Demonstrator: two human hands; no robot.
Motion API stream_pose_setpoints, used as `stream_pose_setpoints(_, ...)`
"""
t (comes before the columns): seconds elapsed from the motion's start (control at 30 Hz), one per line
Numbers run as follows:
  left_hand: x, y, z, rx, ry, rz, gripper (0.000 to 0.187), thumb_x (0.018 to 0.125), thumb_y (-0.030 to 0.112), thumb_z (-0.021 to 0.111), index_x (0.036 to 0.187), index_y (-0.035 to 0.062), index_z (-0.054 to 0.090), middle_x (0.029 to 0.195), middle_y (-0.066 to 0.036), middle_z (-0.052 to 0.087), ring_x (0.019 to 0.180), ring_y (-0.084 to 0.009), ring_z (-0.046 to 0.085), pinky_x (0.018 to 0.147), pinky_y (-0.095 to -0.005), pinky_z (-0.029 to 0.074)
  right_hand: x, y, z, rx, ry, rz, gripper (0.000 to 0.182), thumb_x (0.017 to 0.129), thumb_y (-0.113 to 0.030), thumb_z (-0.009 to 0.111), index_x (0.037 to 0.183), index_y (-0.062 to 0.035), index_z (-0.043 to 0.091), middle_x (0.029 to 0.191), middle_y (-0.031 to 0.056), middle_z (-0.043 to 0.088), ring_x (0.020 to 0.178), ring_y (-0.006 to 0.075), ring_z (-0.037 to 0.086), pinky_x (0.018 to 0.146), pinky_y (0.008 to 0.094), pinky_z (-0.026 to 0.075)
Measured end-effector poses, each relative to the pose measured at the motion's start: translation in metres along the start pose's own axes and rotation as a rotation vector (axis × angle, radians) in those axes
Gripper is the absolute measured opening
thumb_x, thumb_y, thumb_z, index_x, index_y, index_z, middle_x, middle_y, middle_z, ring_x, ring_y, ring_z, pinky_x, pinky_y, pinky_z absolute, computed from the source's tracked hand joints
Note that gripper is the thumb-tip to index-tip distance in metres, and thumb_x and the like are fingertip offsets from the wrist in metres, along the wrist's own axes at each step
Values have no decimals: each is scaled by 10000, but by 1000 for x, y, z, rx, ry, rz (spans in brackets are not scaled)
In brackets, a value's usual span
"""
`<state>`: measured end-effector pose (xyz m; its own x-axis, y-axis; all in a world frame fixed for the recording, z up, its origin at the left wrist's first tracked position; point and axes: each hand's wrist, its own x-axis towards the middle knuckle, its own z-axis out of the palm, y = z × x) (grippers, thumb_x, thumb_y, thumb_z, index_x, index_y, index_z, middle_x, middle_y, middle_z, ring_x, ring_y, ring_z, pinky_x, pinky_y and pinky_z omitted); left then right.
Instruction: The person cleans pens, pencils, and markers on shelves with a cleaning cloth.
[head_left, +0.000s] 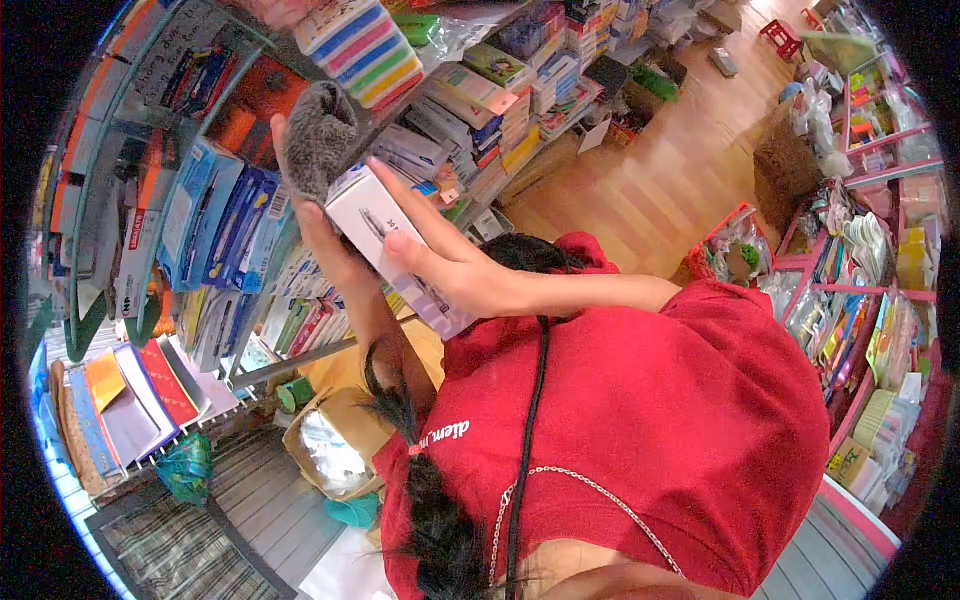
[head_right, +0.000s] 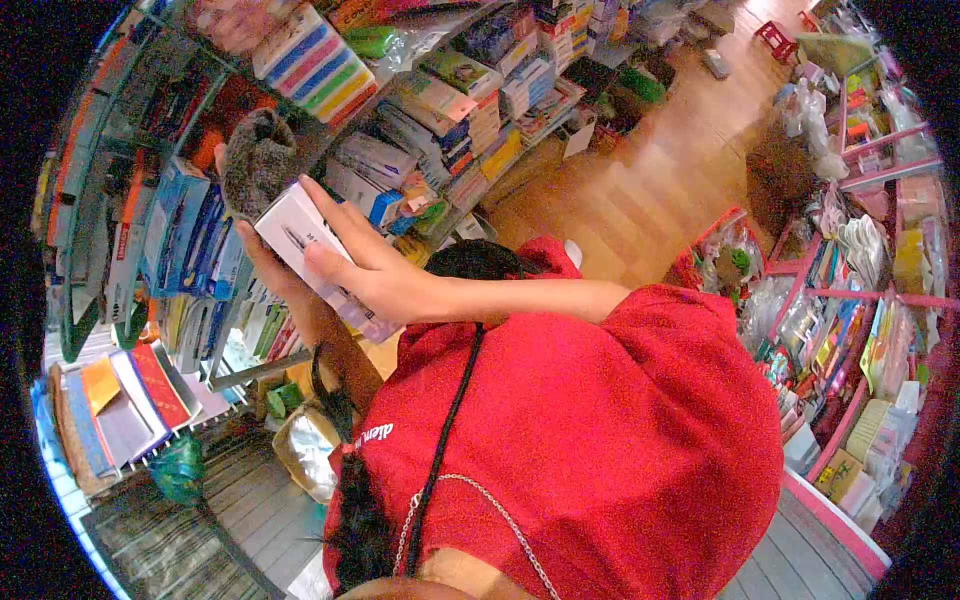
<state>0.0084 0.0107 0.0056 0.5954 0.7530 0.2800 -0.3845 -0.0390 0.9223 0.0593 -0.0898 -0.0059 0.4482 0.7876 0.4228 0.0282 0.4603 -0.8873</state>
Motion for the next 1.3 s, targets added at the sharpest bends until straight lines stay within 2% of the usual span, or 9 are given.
stream_pose_setpoints(0.13, -19, -21, 24, 306, -122, 309, 722, 847, 522, 294, 1322, -16, 215, 1378, -153, 212, 1279, -268, 177, 1032, -367, 115, 18, 5, -21, 164, 159, 25, 588, 900, -277, 384, 1347, -3, 117, 1383, 159, 180, 1280, 235, 156, 1033, 314, 121)
stream_pose_setpoints(0.3, -41, -17, 43, 329, -207, 234, 744, 838, 548, 300, 1315, -19, 233, 1383, -151, 200, 1275, -272, 177, 1029, -367, 121, 14, -2, -39, 256, 238, 50, 570, 913, -275, 354, 1345, 6, 109, 1385, 154, 165, 1284, 221, 135, 1034, 300, 105)
stream_pose_setpoints(0.4, -20, -25, 19, 44, 54, 86, 537, 868, 445, 355, 1265, 84, 330, 1213, -109, 419, 1100, -224, 415, 897, -350, 371, -1, -5, -29, 49, 17, 51, 632, 893, -351, 372, 1349, -6, 102, 1328, 212, 228, 1237, 283, 227, 1015, 344, 156)
stream_pose_setpoints(0.53, -22, -38, 17, -169, 197, 9, 502, 878, 445, 319, 1254, 115, 353, 1138, -99, 483, 1039, -209, 460, 849, -345, 414, 0, -15, -40, -33, -97, 20, 643, 878, -372, 392, 1352, -31, 122, 1313, 219, 267, 1205, 310, 277, 1001, 369, 185)
stream_pose_setpoints(0.8, -63, -10, 84, 994, -208, 525, 582, 874, 363, 295, 1304, -26, 248, 1344, -235, 241, 1257, -380, 202, 1021, -391, 154, 0, -30, -85, 240, 7, 184, 536, 912, -275, 335, 1338, -1, 159, 1372, 136, 219, 1272, 214, 182, 1029, 286, 127)
stream_pose_setpoints(0.9, -31, -4, 82, 1096, -45, 680, 543, 880, 305, 306, 1309, -22, 248, 1337, -204, 278, 1241, -335, 256, 1013, -368, 176, -14, -33, -87, 163, -206, 320, 555, 914, -313, 307, 1329, 23, 157, 1388, 132, 189, 1293, 210, 132, 1037, 285, 106)
stream_pose_setpoints(1.0, -27, -7, 86, 343, 216, 169, 549, 881, 317, 353, 1301, -24, 264, 1325, -159, 304, 1189, -226, 327, 990, -310, 221, -30, -34, -90, 130, -254, 351, 575, 907, -333, 327, 1331, 16, 156, 1383, 136, 196, 1289, 207, 142, 1037, 283, 104)
stream_pose_setpoints(1.2, -102, -44, 138, 861, 19, 526, 490, 876, 285, 348, 1266, -11, 341, 1335, -198, 284, 1222, -442, 230, 1010, -483, 164, -15, -43, -121, 578, 55, 479, 551, 899, -361, 370, 1311, -20, 240, 1281, 80, 344, 1179, 160, 298, 996, 272, 203)
stream_pose_setpoints(1.3, -86, -27, 133, 998, -148, 490, 501, 886, 304, 310, 1280, -4, 329, 1357, -180, 261, 1281, -364, 139, 1031, -449, 92, -23, -42, -122, 619, 22, 668, 544, 895, -367, 386, 1311, -46, 246, 1253, 53, 371, 1154, 146, 320, 984, 269, 216)
